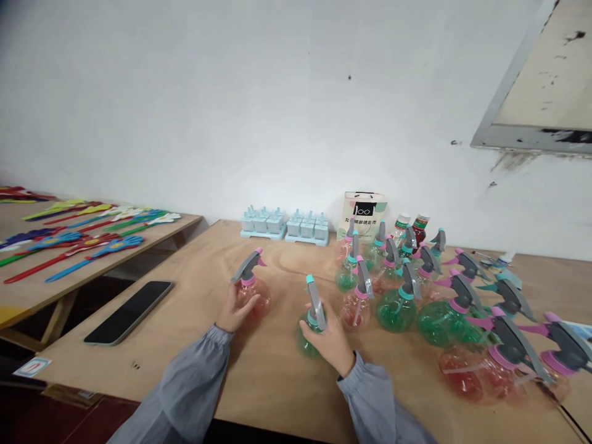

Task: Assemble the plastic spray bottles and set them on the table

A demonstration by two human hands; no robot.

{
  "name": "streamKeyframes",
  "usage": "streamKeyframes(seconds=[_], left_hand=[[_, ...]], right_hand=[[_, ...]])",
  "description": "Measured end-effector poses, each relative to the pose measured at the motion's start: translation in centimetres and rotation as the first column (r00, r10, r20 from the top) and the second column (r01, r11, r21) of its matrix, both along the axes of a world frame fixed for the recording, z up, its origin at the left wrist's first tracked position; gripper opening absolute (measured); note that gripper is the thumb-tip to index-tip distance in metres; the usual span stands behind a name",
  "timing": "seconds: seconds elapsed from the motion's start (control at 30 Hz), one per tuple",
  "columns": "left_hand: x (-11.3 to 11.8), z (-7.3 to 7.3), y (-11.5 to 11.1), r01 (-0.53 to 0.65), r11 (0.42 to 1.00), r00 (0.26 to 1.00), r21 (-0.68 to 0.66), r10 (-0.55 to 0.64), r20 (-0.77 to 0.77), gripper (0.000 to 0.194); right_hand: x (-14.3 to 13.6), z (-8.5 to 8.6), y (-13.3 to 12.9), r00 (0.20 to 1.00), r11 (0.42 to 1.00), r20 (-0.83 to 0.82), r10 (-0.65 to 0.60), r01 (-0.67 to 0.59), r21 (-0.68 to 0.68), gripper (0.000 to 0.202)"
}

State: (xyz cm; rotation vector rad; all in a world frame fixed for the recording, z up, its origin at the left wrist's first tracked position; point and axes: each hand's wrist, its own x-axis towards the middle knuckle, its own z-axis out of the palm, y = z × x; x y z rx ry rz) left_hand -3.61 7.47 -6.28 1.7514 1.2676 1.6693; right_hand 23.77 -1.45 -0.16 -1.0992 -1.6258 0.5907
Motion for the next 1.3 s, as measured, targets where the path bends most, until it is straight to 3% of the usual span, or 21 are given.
streamKeyframes(seconds=[0.2,0.3,0.43,0.6,0.67,0.83,1.03,1.17,1.3], left_hand=[[0.1,0.8,-0.5,-0.021,1.000,1.000,-0.016,0.021,-0.022,0.063],[-0.1,1.2,-0.9,-0.023,0.999,0.999,-0.036,0.022,-0.030,0.056],[-0.9,1.6,-1.5,-0.080,0.997,0.992,-0.018,0.077,-0.104,0.057],[-1.1,3.9,-1.8,-0.171,0.983,0.975,0.064,0.179,-0.133,0.076],[-0.7,5.4,-1.4,-0.117,0.993,0.988,0.029,0.120,-0.100,0.080],[-0.1,8.5,0.6,0.170,0.983,0.982,-0.070,-0.176,-0.076,0.087],[0.5,10.0,2.2,0.400,0.909,0.915,-0.119,-0.390,0.101,0.053],[1.8,10.6,2.1,0.386,0.898,0.897,-0.210,-0.312,0.314,0.038],[3.4,10.4,1.3,0.453,0.843,0.752,-0.290,-0.187,0.632,0.036]], right_hand=[[2.9,-1.2,-2.9,0.995,0.995,0.074,-0.060,0.054,0.087,0.022],[4.9,-1.7,-5.2,0.969,0.980,0.175,-0.173,0.152,0.124,0.023],[7.0,-3.5,-7.6,0.898,0.913,0.239,-0.369,0.302,0.275,0.037],[8.1,-5.3,-8.7,0.879,0.902,0.261,-0.399,0.324,0.285,0.055],[8.3,-5.5,-8.7,0.872,0.891,0.259,-0.415,0.333,0.307,0.059],[8.6,-5.6,-8.6,0.875,0.847,0.177,-0.450,0.356,0.396,0.057],[10.1,-7.7,-8.5,0.898,0.870,0.099,-0.429,0.381,0.314,0.060],[10.8,-10.2,-8.2,0.882,0.844,0.086,-0.464,0.411,0.345,0.061],[11.1,-12.0,-7.9,0.840,0.780,0.122,-0.529,0.424,0.459,0.060]])
